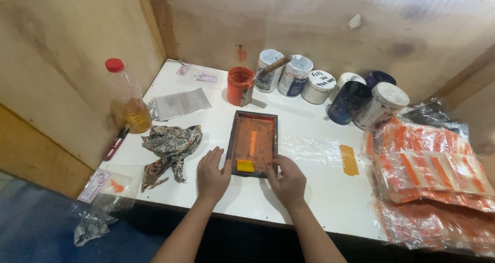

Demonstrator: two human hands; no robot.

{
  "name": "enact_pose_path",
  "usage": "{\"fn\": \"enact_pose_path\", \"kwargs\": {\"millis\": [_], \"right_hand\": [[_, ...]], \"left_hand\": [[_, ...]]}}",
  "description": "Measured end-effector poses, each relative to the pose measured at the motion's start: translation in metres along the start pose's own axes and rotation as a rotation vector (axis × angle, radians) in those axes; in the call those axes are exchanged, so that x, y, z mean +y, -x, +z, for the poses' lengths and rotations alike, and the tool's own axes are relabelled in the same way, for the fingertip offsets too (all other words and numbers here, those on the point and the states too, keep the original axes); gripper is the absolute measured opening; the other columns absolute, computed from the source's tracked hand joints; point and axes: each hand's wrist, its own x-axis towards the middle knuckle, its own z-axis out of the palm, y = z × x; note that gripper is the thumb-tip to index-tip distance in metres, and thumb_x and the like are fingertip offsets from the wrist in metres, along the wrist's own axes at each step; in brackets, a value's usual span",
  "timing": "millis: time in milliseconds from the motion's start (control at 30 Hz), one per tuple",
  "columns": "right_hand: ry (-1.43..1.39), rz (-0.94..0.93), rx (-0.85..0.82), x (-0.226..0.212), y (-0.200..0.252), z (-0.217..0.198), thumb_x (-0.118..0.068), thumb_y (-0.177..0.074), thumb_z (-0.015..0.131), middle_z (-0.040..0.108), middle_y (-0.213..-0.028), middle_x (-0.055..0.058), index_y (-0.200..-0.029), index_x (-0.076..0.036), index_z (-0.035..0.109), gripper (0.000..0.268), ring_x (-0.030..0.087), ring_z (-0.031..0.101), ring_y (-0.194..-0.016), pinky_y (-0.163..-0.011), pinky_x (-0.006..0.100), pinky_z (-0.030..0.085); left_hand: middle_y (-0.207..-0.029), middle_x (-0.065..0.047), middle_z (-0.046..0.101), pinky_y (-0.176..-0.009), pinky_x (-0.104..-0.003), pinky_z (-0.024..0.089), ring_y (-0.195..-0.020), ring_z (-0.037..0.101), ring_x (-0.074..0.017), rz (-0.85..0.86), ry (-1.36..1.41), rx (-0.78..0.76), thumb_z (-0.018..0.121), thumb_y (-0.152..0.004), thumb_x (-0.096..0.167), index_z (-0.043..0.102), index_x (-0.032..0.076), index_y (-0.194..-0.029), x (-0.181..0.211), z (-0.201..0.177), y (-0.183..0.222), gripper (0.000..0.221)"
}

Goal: Applying adhesive strips to plastic bags and then using a manual screen printing frame to print a design on them.

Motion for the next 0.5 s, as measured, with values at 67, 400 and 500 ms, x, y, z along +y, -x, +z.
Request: {"fn": "enact_pose_path", "kwargs": {"millis": [67,400,500], "right_hand": [[0.034,-0.078,-0.102,-0.005,-0.003,0.012,-0.022,-0.086,0.078,0.076,-0.086,0.009,-0.096,-0.011,0.075,0.015,0.024,0.072,-0.076,-0.066,0.034,0.058],[0.176,-0.169,-0.430,0.007,-0.009,0.045,-0.021,-0.090,0.074,0.074,-0.084,0.006,-0.097,-0.013,0.078,0.012,0.023,0.070,-0.075,-0.067,0.032,0.053],[0.197,-0.099,-0.389,0.005,-0.017,0.041,-0.021,-0.092,0.072,0.073,-0.079,0.003,-0.093,-0.016,0.077,0.007,0.022,0.069,-0.072,-0.068,0.031,0.053]], "left_hand": [[-0.122,-0.016,0.068,-0.108,-0.051,0.042,-0.124,0.059,-0.0372,-0.007,-0.037,0.028,0.054,-0.099,0.029,0.066,0.005,-0.131,0.007,-0.001,-0.017,0.042],[-0.101,-0.023,0.072,-0.081,-0.056,0.057,-0.099,0.072,-0.0422,-0.059,-0.318,-0.317,0.048,-0.100,0.033,0.062,0.006,-0.139,-0.003,0.035,-0.089,0.050],[-0.097,-0.026,0.074,-0.080,-0.057,0.056,-0.097,0.073,-0.0464,-0.096,-0.255,-0.338,0.041,-0.100,0.030,0.053,0.006,-0.148,0.002,0.028,-0.082,0.055]]}}
